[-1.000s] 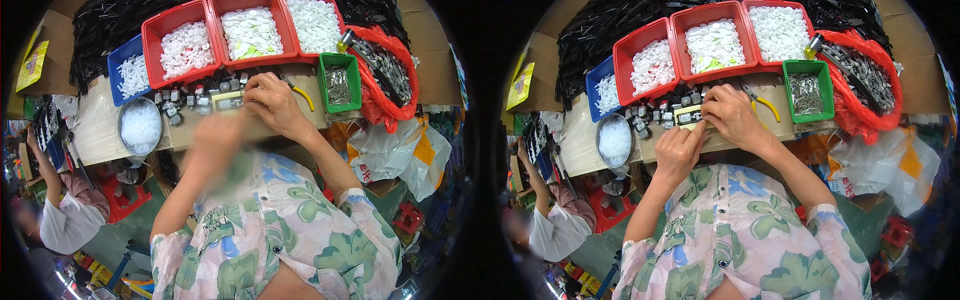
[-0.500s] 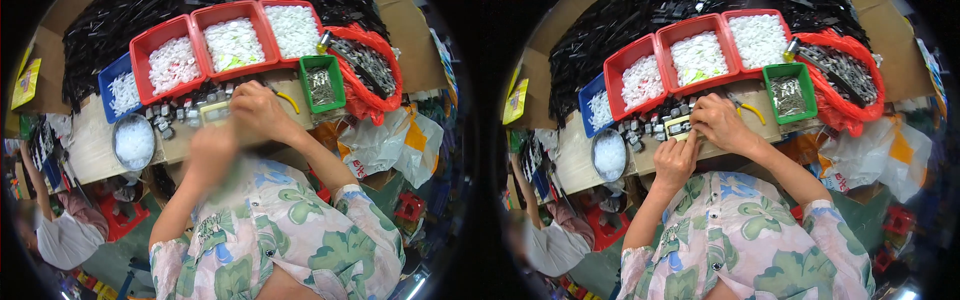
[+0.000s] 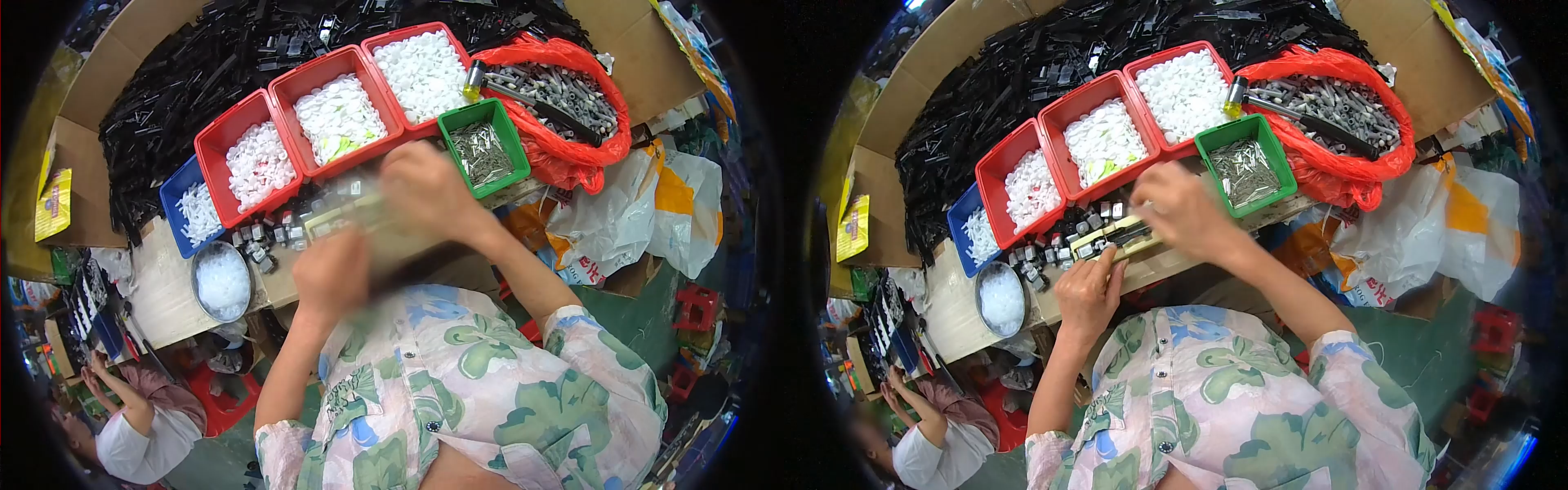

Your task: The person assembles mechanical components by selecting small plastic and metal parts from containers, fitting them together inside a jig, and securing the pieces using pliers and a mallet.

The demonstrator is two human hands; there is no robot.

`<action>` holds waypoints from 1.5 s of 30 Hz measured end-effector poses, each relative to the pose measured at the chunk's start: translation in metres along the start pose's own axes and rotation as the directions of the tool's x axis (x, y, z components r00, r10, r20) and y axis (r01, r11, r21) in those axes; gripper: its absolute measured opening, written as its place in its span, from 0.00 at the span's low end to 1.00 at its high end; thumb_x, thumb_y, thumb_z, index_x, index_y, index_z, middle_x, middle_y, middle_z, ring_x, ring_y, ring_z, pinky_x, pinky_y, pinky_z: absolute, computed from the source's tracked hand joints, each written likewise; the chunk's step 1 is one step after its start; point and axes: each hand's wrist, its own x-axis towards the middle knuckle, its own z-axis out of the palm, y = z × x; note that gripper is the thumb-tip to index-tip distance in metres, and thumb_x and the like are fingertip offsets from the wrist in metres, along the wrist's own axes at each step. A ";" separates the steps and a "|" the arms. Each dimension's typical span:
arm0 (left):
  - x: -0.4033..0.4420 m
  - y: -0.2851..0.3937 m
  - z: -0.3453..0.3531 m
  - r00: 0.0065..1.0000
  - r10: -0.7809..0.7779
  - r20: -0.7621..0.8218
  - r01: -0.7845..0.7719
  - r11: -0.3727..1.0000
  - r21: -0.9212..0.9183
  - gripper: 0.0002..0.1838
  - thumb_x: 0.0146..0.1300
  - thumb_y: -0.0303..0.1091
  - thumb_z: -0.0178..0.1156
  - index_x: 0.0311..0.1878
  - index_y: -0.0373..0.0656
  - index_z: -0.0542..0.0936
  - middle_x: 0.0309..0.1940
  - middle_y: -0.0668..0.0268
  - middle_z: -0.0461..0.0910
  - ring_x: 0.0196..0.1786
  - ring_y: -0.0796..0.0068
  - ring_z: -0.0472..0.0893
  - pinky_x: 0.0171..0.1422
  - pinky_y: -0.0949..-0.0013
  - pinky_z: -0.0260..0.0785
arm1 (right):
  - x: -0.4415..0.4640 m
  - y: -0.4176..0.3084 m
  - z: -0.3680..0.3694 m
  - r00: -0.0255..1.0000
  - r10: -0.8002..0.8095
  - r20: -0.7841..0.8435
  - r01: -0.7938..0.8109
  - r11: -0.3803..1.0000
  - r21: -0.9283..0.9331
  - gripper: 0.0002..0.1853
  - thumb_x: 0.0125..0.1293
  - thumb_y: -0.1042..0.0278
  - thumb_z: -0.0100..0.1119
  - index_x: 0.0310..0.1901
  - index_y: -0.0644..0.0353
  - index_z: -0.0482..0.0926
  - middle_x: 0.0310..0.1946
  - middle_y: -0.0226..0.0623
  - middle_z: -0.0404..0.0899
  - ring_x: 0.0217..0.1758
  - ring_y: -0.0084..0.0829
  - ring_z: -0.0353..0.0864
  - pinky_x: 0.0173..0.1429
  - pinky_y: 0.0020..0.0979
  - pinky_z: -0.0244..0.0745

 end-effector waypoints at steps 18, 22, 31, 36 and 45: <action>0.200 -0.021 0.095 0.966 0.259 -0.003 -0.258 0.965 0.046 0.03 0.52 0.27 0.65 0.29 0.39 0.85 0.33 0.56 0.79 0.45 0.55 0.77 0.50 0.55 0.70 | -0.039 0.047 -0.064 0.961 0.259 -0.098 -0.273 0.828 -0.490 0.04 0.58 0.73 0.65 0.32 0.63 0.82 0.31 0.47 0.79 0.38 0.49 0.82 0.43 0.45 0.76; 0.210 -0.025 0.119 0.973 0.225 0.046 -0.230 0.964 0.134 0.04 0.49 0.29 0.65 0.22 0.41 0.84 0.31 0.57 0.79 0.45 0.56 0.77 0.51 0.55 0.69 | -0.042 0.049 -0.072 0.965 0.221 -0.143 -0.263 0.854 -0.449 0.04 0.56 0.74 0.66 0.32 0.63 0.81 0.30 0.44 0.79 0.36 0.47 0.82 0.40 0.45 0.77; 0.201 -0.027 0.130 0.987 0.143 -0.072 -0.145 0.989 -0.011 0.04 0.48 0.29 0.70 0.26 0.40 0.86 0.29 0.59 0.80 0.44 0.57 0.77 0.51 0.56 0.68 | -0.039 0.032 -0.077 0.934 0.313 -0.172 -0.354 0.871 -0.339 0.05 0.60 0.72 0.62 0.34 0.65 0.81 0.31 0.42 0.79 0.37 0.46 0.82 0.39 0.45 0.75; 0.197 -0.022 0.118 0.981 0.072 -0.179 -0.102 0.980 -0.168 0.04 0.53 0.27 0.69 0.25 0.38 0.85 0.27 0.63 0.82 0.35 0.65 0.79 0.42 0.60 0.71 | -0.035 0.020 -0.080 0.926 0.330 -0.184 -0.371 0.884 -0.283 0.04 0.62 0.74 0.61 0.35 0.66 0.81 0.32 0.43 0.80 0.36 0.46 0.83 0.39 0.43 0.76; 0.121 0.022 0.039 0.692 -0.162 0.703 0.572 -0.472 -0.671 0.08 0.68 0.33 0.66 0.45 0.42 0.80 0.34 0.73 0.79 0.36 0.80 0.76 0.42 0.75 0.68 | -0.009 -0.016 -0.059 0.867 0.388 -0.313 -0.287 0.902 0.322 0.06 0.64 0.76 0.67 0.41 0.66 0.82 0.34 0.33 0.84 0.39 0.20 0.82 0.45 0.25 0.76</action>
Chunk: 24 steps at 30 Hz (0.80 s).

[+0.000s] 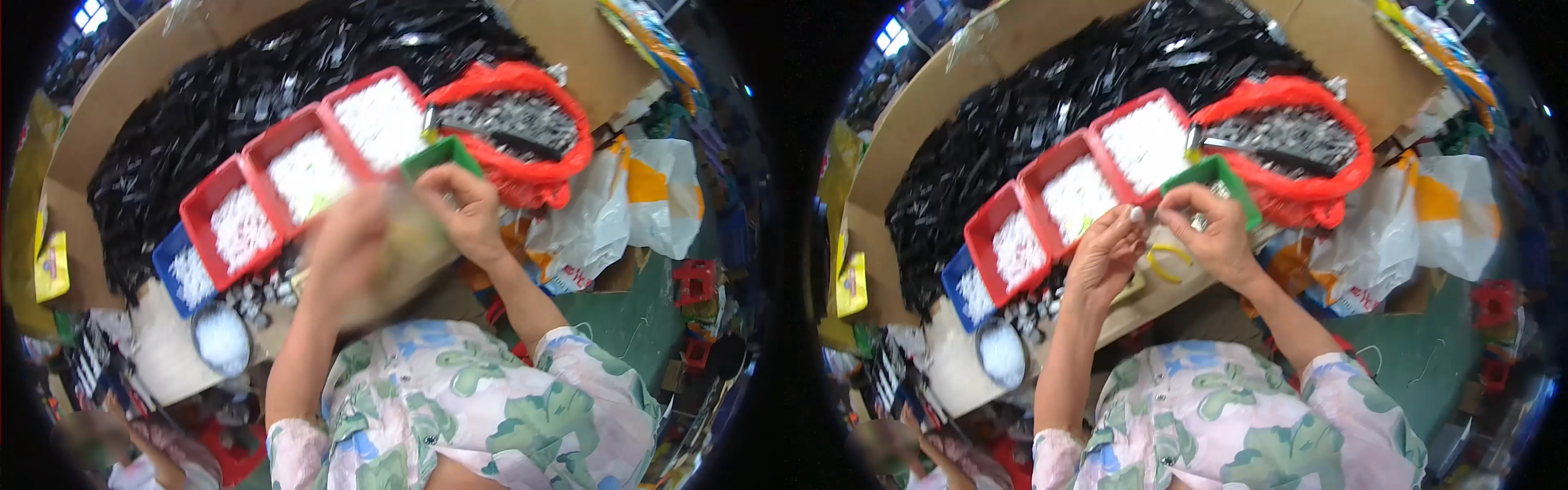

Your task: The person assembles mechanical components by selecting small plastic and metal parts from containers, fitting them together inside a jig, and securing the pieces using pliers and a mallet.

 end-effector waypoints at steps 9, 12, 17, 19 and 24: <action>-0.033 -0.033 -0.030 0.995 0.094 -0.021 -0.076 0.902 0.426 0.23 0.69 0.26 0.57 0.66 0.37 0.70 0.57 0.58 0.75 0.59 0.66 0.77 0.67 0.64 0.67 | -0.003 -0.006 0.021 0.964 -0.234 0.128 0.233 0.972 0.024 0.05 0.63 0.82 0.65 0.39 0.65 0.80 0.39 0.36 0.82 0.42 0.27 0.81 0.48 0.27 0.75; -0.038 -0.035 -0.023 0.994 0.112 0.014 -0.105 0.877 0.469 0.25 0.70 0.25 0.55 0.69 0.36 0.68 0.59 0.57 0.75 0.62 0.66 0.77 0.69 0.63 0.67 | -0.005 -0.007 0.020 0.961 -0.250 0.119 0.250 0.968 0.020 0.06 0.61 0.83 0.66 0.39 0.64 0.80 0.38 0.37 0.82 0.42 0.31 0.81 0.49 0.30 0.76; -0.044 -0.036 -0.020 0.992 0.115 0.043 -0.121 0.867 0.484 0.23 0.70 0.25 0.55 0.67 0.36 0.68 0.57 0.60 0.75 0.61 0.68 0.77 0.69 0.65 0.67 | -0.009 -0.009 0.019 0.953 -0.287 0.099 0.293 0.955 -0.052 0.07 0.60 0.83 0.67 0.38 0.64 0.80 0.38 0.38 0.82 0.43 0.34 0.82 0.50 0.32 0.76; -0.046 -0.035 -0.017 0.991 0.123 0.047 -0.131 0.866 0.482 0.21 0.71 0.26 0.55 0.65 0.35 0.69 0.56 0.60 0.75 0.60 0.69 0.77 0.68 0.65 0.67 | -0.009 -0.008 0.019 0.947 -0.305 0.103 0.312 0.948 -0.061 0.07 0.59 0.83 0.67 0.38 0.64 0.80 0.38 0.38 0.82 0.42 0.34 0.82 0.49 0.32 0.77; -0.054 -0.029 -0.013 0.985 0.155 0.081 -0.175 0.835 0.522 0.19 0.70 0.25 0.54 0.63 0.35 0.70 0.54 0.57 0.75 0.60 0.65 0.75 0.68 0.64 0.65 | -0.012 -0.010 0.026 0.923 -0.364 0.124 0.376 0.923 -0.088 0.08 0.59 0.83 0.68 0.39 0.63 0.80 0.38 0.39 0.82 0.41 0.36 0.83 0.46 0.32 0.78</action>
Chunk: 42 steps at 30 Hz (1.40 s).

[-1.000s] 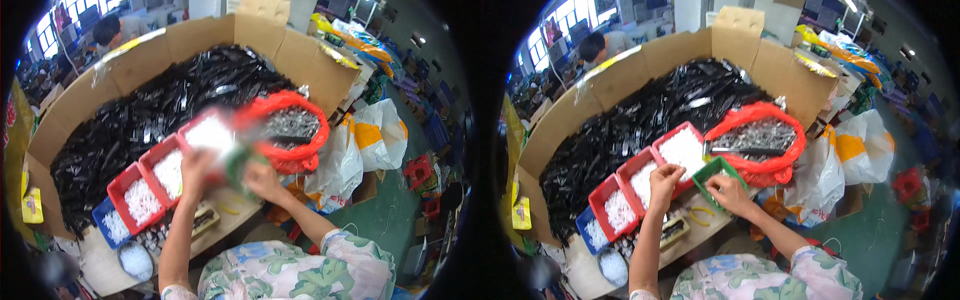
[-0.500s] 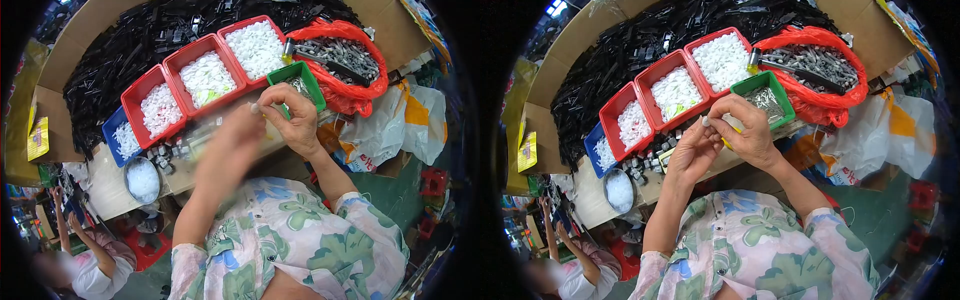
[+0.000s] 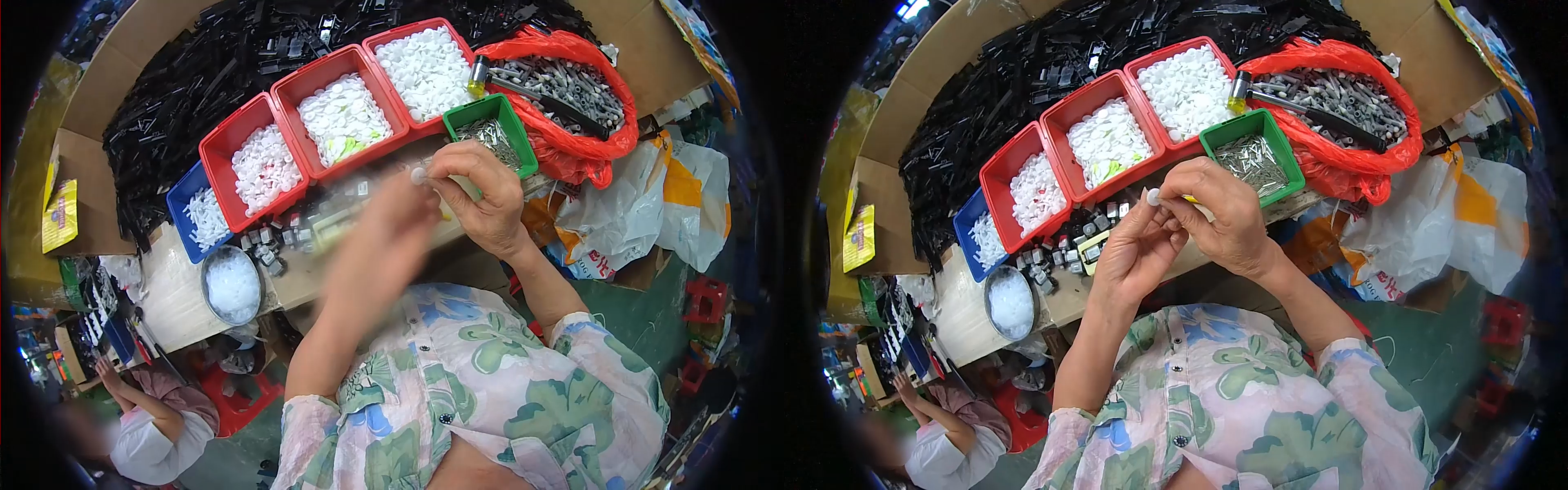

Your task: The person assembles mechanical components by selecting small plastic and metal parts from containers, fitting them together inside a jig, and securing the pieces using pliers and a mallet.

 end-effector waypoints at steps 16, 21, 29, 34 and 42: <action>0.004 -0.011 -0.014 0.989 0.077 -0.126 -0.085 0.995 -0.058 0.10 0.70 0.36 0.64 0.48 0.42 0.79 0.37 0.69 0.80 0.38 0.79 0.77 0.45 0.73 0.71 | -0.005 0.007 0.003 0.954 0.250 0.168 -0.281 0.939 0.197 0.07 0.62 0.77 0.67 0.42 0.64 0.82 0.41 0.34 0.80 0.44 0.27 0.81 0.47 0.30 0.76; -0.009 0.006 -0.001 0.970 -0.041 -0.241 -0.053 0.926 -0.373 0.12 0.68 0.29 0.65 0.52 0.38 0.79 0.41 0.68 0.82 0.42 0.79 0.80 0.50 0.73 0.75 | -0.001 0.007 0.003 0.975 0.133 0.177 -0.157 0.979 0.129 0.06 0.61 0.79 0.65 0.40 0.65 0.80 0.39 0.37 0.79 0.43 0.31 0.82 0.45 0.31 0.76; -0.021 0.009 -0.006 0.935 0.050 -0.350 -0.069 0.997 -0.042 0.18 0.60 0.19 0.70 0.53 0.35 0.81 0.41 0.67 0.84 0.41 0.83 0.83 0.47 0.77 0.79 | 0.003 -0.001 0.014 0.947 0.114 0.301 -0.137 0.989 0.055 0.06 0.61 0.80 0.64 0.39 0.65 0.79 0.37 0.40 0.79 0.41 0.37 0.83 0.45 0.33 0.77; -0.026 0.011 -0.010 0.925 0.031 -0.379 -0.071 0.993 -0.091 0.18 0.60 0.19 0.70 0.54 0.35 0.81 0.42 0.65 0.85 0.43 0.81 0.84 0.49 0.76 0.80 | 0.001 -0.003 0.024 0.952 0.106 0.288 -0.127 0.990 0.056 0.06 0.61 0.80 0.64 0.39 0.66 0.79 0.36 0.41 0.80 0.41 0.39 0.83 0.45 0.35 0.77; -0.036 -0.001 -0.025 0.895 0.196 -0.400 -0.184 0.981 0.070 0.23 0.57 0.21 0.73 0.57 0.35 0.81 0.43 0.66 0.84 0.44 0.80 0.83 0.50 0.75 0.79 | 0.001 -0.001 0.040 0.934 0.081 0.348 -0.117 0.990 0.083 0.06 0.60 0.81 0.64 0.39 0.66 0.79 0.36 0.43 0.79 0.41 0.42 0.82 0.44 0.37 0.76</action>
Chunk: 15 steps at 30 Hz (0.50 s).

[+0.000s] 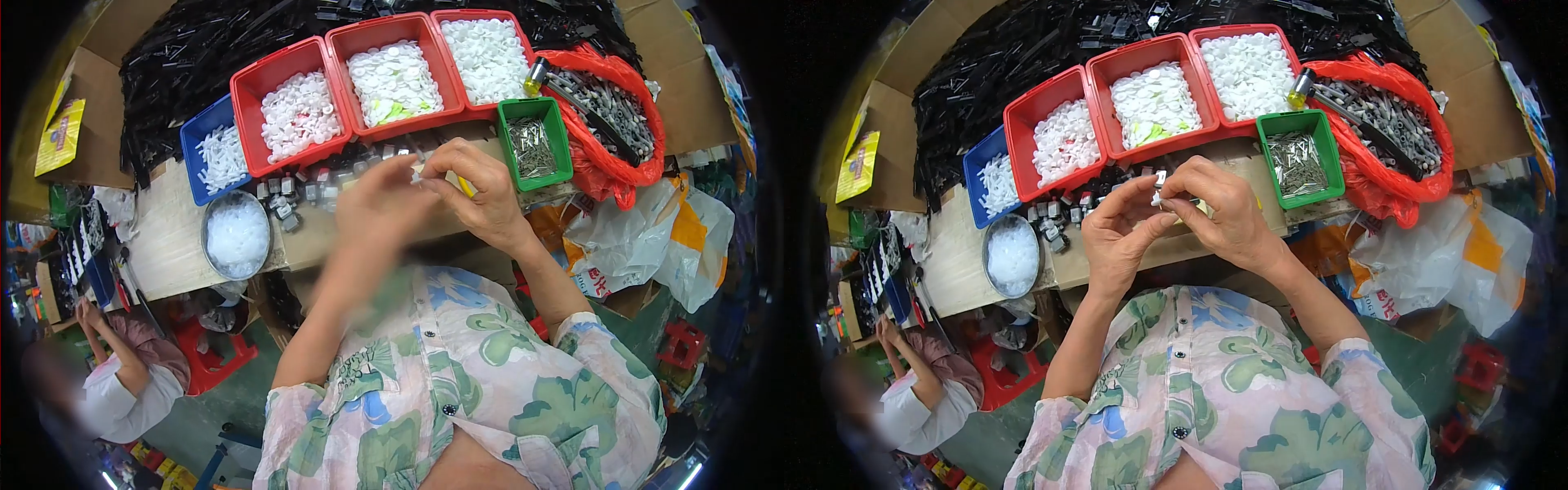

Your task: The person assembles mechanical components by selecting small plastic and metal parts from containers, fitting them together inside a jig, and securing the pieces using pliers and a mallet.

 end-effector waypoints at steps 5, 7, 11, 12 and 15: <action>-0.013 -0.003 -0.025 0.931 0.362 0.046 -0.291 0.658 0.695 0.25 0.53 0.24 0.76 0.56 0.38 0.82 0.34 0.66 0.81 0.35 0.76 0.79 0.41 0.72 0.73 | -0.002 0.026 0.018 0.999 0.001 0.052 0.002 0.998 -0.069 0.06 0.59 0.80 0.65 0.37 0.66 0.80 0.36 0.42 0.77 0.39 0.44 0.81 0.42 0.39 0.75; -0.018 -0.013 -0.036 0.837 0.517 0.179 -0.401 0.356 0.844 0.22 0.51 0.27 0.77 0.51 0.39 0.84 0.27 0.65 0.76 0.28 0.70 0.75 0.35 0.66 0.66 | -0.003 0.035 0.024 0.997 -0.029 0.075 0.037 0.994 -0.104 0.06 0.58 0.78 0.65 0.37 0.66 0.80 0.36 0.40 0.76 0.39 0.43 0.80 0.41 0.40 0.74; -0.028 -0.025 -0.042 0.814 0.473 0.336 -0.445 0.137 0.885 0.19 0.53 0.32 0.75 0.49 0.41 0.85 0.21 0.69 0.73 0.25 0.69 0.71 0.34 0.63 0.59 | -0.002 0.040 0.032 0.985 -0.101 0.139 0.135 0.956 -0.259 0.04 0.59 0.74 0.64 0.35 0.63 0.80 0.37 0.37 0.75 0.43 0.40 0.78 0.43 0.40 0.70; -0.029 -0.025 -0.041 0.817 0.472 0.331 -0.440 0.139 0.887 0.19 0.53 0.32 0.75 0.49 0.41 0.85 0.21 0.69 0.73 0.25 0.69 0.71 0.34 0.63 0.59 | -0.002 0.040 0.032 0.984 -0.102 0.144 0.136 0.957 -0.255 0.04 0.59 0.74 0.64 0.35 0.63 0.80 0.37 0.37 0.75 0.43 0.40 0.78 0.43 0.40 0.70; -0.029 -0.022 -0.036 0.840 0.371 0.397 -0.458 0.091 0.884 0.22 0.53 0.32 0.74 0.53 0.44 0.85 0.21 0.70 0.73 0.25 0.70 0.71 0.34 0.64 0.59 | 0.000 0.034 0.031 0.981 -0.083 0.176 0.137 0.936 -0.325 0.03 0.59 0.73 0.62 0.34 0.61 0.80 0.37 0.35 0.75 0.45 0.38 0.77 0.44 0.39 0.68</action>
